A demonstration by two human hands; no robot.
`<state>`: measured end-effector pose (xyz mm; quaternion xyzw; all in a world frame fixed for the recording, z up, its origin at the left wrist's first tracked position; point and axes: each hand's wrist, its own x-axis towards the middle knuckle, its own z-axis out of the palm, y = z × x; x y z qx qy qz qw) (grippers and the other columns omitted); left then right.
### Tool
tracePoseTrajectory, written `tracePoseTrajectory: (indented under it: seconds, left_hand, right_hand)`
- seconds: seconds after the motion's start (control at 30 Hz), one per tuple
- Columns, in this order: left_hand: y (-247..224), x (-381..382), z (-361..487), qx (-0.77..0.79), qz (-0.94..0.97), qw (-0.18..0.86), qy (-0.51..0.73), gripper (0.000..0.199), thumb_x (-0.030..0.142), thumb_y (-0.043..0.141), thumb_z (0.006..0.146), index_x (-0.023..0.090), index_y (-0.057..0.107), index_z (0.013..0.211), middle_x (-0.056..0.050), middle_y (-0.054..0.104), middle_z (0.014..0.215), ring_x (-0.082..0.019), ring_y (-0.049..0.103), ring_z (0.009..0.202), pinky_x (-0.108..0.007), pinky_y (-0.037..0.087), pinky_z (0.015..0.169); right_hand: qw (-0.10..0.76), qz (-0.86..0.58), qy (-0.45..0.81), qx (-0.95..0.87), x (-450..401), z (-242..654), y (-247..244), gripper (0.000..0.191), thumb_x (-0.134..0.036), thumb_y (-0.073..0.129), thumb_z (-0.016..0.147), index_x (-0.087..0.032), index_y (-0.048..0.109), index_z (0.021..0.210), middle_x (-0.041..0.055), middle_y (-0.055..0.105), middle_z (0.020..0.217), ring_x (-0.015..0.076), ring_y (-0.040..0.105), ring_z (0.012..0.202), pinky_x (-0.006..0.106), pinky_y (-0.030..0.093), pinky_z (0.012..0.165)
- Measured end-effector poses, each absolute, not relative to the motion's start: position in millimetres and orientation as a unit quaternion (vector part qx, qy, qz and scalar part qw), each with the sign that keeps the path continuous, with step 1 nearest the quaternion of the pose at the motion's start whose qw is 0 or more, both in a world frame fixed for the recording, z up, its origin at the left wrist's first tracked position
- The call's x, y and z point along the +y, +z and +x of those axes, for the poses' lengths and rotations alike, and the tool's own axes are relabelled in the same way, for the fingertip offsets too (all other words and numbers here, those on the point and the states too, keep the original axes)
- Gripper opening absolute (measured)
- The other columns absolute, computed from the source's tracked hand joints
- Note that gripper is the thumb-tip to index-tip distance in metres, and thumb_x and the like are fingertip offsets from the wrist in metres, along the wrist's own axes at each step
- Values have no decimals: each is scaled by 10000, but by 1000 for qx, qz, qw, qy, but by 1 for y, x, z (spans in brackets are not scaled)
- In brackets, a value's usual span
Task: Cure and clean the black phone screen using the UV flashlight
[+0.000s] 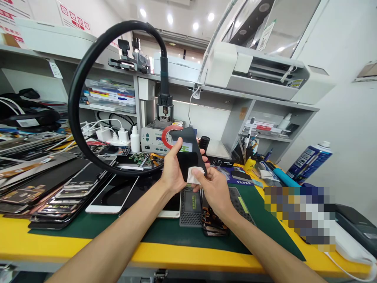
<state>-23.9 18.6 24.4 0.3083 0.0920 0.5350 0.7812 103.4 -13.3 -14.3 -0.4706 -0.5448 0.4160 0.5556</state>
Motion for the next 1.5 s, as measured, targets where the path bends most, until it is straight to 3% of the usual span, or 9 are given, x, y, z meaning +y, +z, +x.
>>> tracePoseTrajectory:
  seconds: [0.2,0.4,0.6,0.7,0.8,0.9,1.07,1.23,1.5]
  left_hand:
    - [20,30,-28,86,305,775,546,640,707,454,899,161,669,1155,-120,733,968,-263,723,801,-426,606,751]
    - [15,28,-22,173,327,799,474,859,808,336,867,65,694,1107,-193,735,893,-298,723,766,-412,602,661]
    - [11,15,-8,143,370,805,441,709,674,365,953,89,675,1207,-173,750,999,-275,737,879,-378,594,812]
    - [10,9,-5,144,395,811,408,631,641,411,956,147,643,1272,-145,754,1001,-280,739,875,-412,596,804]
    - [8,7,-4,165,415,821,357,681,676,370,949,125,660,1227,-156,753,939,-283,741,807,-427,601,760]
    - [6,6,-4,167,430,824,328,743,697,304,950,91,691,1135,-169,746,877,-275,737,761,-410,598,742]
    - [7,5,-4,186,454,819,298,796,745,314,919,71,733,984,-166,731,831,-238,716,722,-359,587,747]
    - [8,3,-3,213,467,812,278,888,815,295,869,51,746,923,-170,716,818,-233,700,712,-349,584,737]
    - [7,4,-2,211,440,828,277,865,790,299,887,45,735,934,-167,709,829,-236,693,703,-366,586,730]
  right_hand:
    - [481,-441,473,-593,-13,117,-5,559,-682,620,837,-124,599,832,95,689,752,193,686,627,297,586,580]
    - [501,-478,424,-583,-3,133,-2,553,-546,822,707,-157,567,1007,38,642,881,167,641,757,251,559,547]
    - [533,-401,394,-632,-1,142,9,810,-411,862,698,-219,464,1378,72,626,1181,195,642,1036,304,562,880]
    - [545,-371,373,-652,-8,145,20,855,-381,847,722,-276,403,1446,65,612,1228,200,653,1022,288,585,817]
    - [558,-384,360,-641,-13,147,26,747,-379,834,740,-311,455,1380,28,646,1104,160,668,776,255,581,616]
    - [587,-388,341,-624,-14,147,29,506,-385,833,745,-276,562,1159,-7,647,925,126,624,618,234,540,514]
    - [588,-420,345,-599,-14,148,31,380,-481,797,769,-222,583,946,-52,581,639,87,458,369,210,369,322]
    - [609,-461,301,-571,-11,153,33,406,-572,760,779,-191,623,803,-24,581,597,114,513,444,212,373,375]
    - [596,-470,235,-607,-2,166,34,579,-633,640,848,-155,478,563,-35,373,520,72,346,500,212,251,448]
